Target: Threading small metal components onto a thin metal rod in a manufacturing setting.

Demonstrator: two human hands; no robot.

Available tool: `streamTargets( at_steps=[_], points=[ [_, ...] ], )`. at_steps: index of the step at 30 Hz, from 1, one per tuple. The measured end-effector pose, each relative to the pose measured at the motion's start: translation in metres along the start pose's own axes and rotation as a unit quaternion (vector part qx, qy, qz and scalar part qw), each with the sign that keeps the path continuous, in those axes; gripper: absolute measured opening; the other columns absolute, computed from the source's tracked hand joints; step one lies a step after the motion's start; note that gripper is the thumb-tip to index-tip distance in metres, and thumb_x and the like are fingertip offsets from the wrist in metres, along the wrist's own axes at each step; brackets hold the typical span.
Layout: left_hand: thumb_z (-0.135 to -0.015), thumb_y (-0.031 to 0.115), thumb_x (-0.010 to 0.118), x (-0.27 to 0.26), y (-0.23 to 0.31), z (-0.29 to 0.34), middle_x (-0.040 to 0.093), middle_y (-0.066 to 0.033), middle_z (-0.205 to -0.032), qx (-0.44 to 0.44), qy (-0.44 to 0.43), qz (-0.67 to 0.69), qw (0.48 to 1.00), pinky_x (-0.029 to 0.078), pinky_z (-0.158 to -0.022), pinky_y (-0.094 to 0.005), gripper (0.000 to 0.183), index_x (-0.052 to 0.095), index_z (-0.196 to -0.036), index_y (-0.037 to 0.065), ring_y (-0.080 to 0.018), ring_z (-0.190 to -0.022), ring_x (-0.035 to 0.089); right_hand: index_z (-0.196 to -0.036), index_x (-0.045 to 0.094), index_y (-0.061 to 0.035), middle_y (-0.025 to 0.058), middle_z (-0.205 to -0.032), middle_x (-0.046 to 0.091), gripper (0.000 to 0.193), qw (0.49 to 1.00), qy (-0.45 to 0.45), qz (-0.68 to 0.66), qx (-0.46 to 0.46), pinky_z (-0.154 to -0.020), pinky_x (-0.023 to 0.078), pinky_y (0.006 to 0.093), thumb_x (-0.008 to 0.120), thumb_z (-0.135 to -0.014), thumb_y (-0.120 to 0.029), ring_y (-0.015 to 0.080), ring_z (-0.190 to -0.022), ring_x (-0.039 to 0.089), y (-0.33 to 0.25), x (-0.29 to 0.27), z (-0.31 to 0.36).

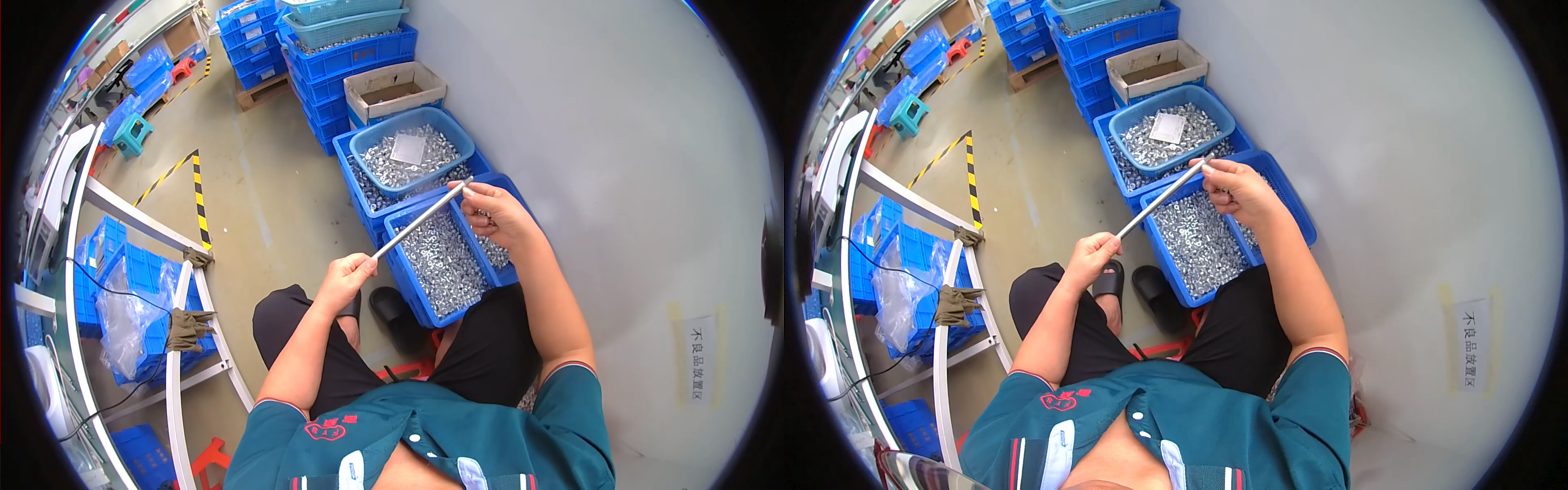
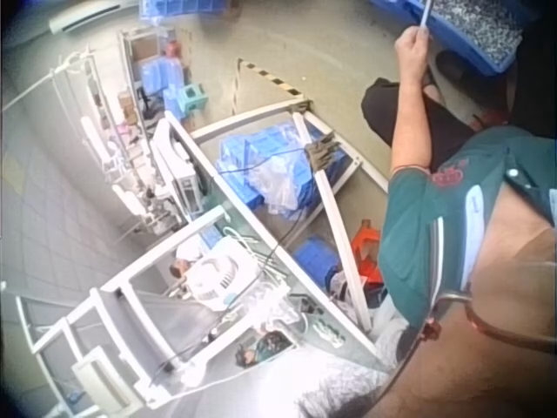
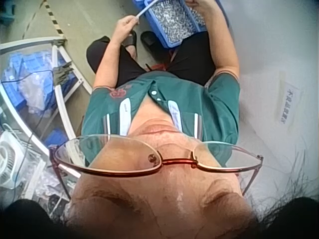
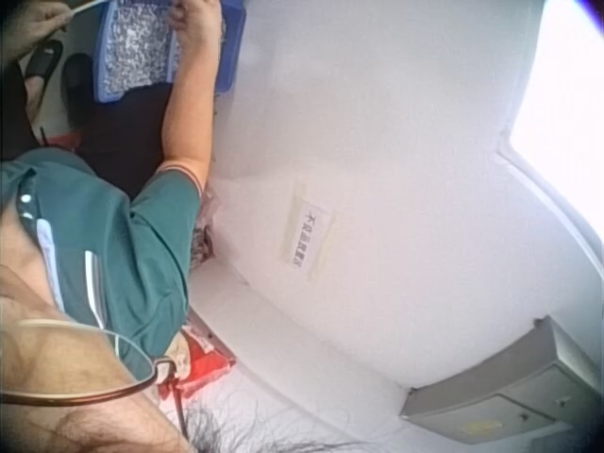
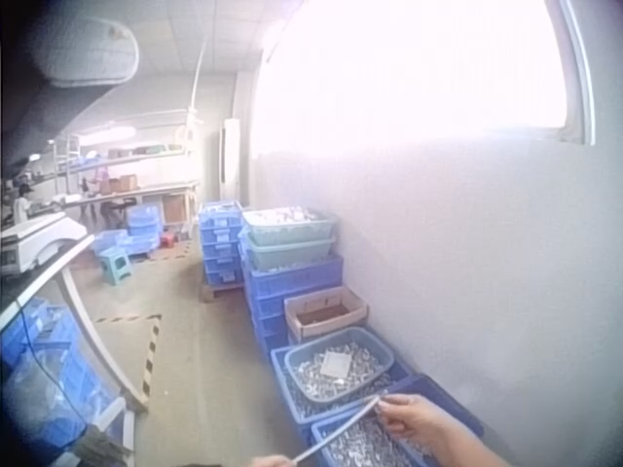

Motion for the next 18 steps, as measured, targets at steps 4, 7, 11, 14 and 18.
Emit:
streamTargets(
  at_steps=[4,7,11,14,18],
  points=[
    [-0.088,0.025,0.056,0.0,0.003,0.0,0.054,0.002,-0.068,-0.001,0.002,0.01,1.0,0.038,-0.063,-0.0229,0.026,0.06,-0.076,0.002,-0.0063,-0.067,0.047,-0.107,0.051,0.0001,0.0049,-0.079,0.051,0.024,0.995,0.051,-0.087,0.002,-0.039,0.03,0.016,0.055,-0.087,-0.013,0.0048,-0.054,0.041,0.001,-0.023,-0.002],
    [-0.088,0.024,0.056,0.0,0.003,0.0,0.054,0.0023,-0.067,0.002,0.002,0.004,1.0,0.038,-0.062,-0.0226,0.026,0.06,-0.076,0.002,-0.0061,-0.067,0.046,-0.102,0.052,0.0008,0.007,-0.08,0.054,0.02,0.989,0.078,-0.127,-0.002,-0.038,0.03,0.0169,0.054,-0.087,-0.012,0.0052,-0.051,0.041,0.002,-0.033,-0.006],
    [-0.088,0.025,0.057,0.001,0.0,0.002,0.053,0.0025,-0.067,-0.023,0.004,0.03,0.999,0.038,-0.062,-0.0225,0.026,0.06,-0.076,0.002,-0.006,-0.067,0.046,-0.096,0.053,-0.0009,0.0046,-0.072,0.054,0.017,0.986,0.027,-0.158,-0.044,-0.036,0.027,0.0168,0.053,-0.089,-0.016,0.0039,-0.044,0.038,-0.002,-0.032,-0.007],
    [-0.088,0.025,0.057,0.001,0.001,0.003,0.052,0.0027,-0.066,-0.023,0.006,0.021,1.0,0.038,-0.061,-0.0223,0.026,0.06,-0.075,0.002,-0.0059,-0.066,0.045,-0.095,0.053,-0.0028,0.0028,-0.069,0.053,0.018,0.986,0.008,-0.159,-0.057,-0.035,0.026,0.0167,0.053,-0.09,-0.02,0.003,-0.043,0.036,-0.002,-0.035,-0.007],
    [-0.088,0.025,0.057,0.001,0.002,0.005,0.052,0.0031,-0.065,-0.02,0.005,0.016,1.0,0.037,-0.059,-0.0219,0.026,0.06,-0.075,0.003,-0.0057,-0.064,0.044,-0.095,0.054,-0.0047,0.0007,-0.065,0.049,0.02,0.984,-0.012,-0.17,-0.051,-0.034,0.024,0.0162,0.055,-0.09,-0.024,0.0021,-0.043,0.035,-0.005,-0.027,-0.003]
  ],
)
Point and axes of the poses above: each hand's wrist, its own z-axis away from the middle knuckle, its own x-axis out of the palm, y = z × x, the point moved 4 cm from there along -z, towards the middle knuckle
